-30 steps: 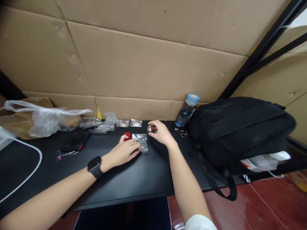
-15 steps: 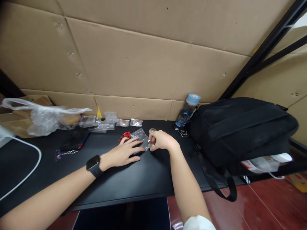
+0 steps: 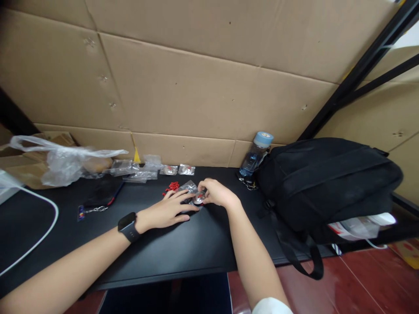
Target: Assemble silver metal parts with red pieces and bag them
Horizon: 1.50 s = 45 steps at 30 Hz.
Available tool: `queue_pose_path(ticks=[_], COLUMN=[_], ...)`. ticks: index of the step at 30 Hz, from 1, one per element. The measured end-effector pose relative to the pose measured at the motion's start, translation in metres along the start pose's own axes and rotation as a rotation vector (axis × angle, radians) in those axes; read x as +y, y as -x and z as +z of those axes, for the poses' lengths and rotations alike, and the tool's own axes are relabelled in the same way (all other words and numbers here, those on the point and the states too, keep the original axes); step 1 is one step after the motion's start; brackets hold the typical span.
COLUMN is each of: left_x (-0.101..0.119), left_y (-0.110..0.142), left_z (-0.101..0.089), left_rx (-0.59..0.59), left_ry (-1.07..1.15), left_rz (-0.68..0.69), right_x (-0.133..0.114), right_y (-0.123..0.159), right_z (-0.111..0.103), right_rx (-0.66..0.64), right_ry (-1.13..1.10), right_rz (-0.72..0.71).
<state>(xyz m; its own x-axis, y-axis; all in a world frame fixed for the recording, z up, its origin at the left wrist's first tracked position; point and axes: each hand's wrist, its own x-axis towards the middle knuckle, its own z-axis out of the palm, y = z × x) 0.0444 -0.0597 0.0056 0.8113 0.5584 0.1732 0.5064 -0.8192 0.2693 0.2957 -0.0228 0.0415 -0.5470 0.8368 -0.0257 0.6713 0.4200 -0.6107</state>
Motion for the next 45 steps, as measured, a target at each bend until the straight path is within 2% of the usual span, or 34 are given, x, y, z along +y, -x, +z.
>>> queue_pose_path(ticks=[2,8,19,23,27,30,34,40,45], left_x=[0.0,-0.003,-0.015,-0.019,-0.017,-0.014,-0.013,-0.017,-0.019], left_y=[0.0,0.002,0.007,0.008,0.002,-0.004,-0.007,-0.008,-0.01], left_z=[-0.001,-0.004,-0.013,-0.019,-0.016,-0.01,-0.006,-0.008,-0.006], left_rx=[-0.009,-0.032,-0.033,0.016,0.158,0.269,0.326,0.397,0.455], left_ry=[0.0,-0.002,0.082,0.071,0.02,-0.051,-0.062,0.066,0.188], left_rz=[0.0,0.012,0.057,0.056,-0.056,-0.175,-0.227,-0.351,-0.426], right_x=[0.002,0.001,-0.009,-0.01,-0.006,0.003,0.011,0.006,0.005], right_y=[0.0,-0.006,-0.02,-0.022,-0.015,-0.01,-0.01,-0.014,-0.016], right_z=[-0.001,0.001,0.03,0.029,0.012,0.002,0.004,0.003,0.004], right_rx=[0.007,0.145,0.253,0.262,0.125,0.056,0.048,0.113,0.119], right_ry=[-0.004,0.212,0.373,0.371,0.147,0.053,0.085,0.028,-0.077], right_rz=[0.003,-0.061,-0.13,-0.124,-0.222,-0.208,-0.154,-0.171,-0.007])
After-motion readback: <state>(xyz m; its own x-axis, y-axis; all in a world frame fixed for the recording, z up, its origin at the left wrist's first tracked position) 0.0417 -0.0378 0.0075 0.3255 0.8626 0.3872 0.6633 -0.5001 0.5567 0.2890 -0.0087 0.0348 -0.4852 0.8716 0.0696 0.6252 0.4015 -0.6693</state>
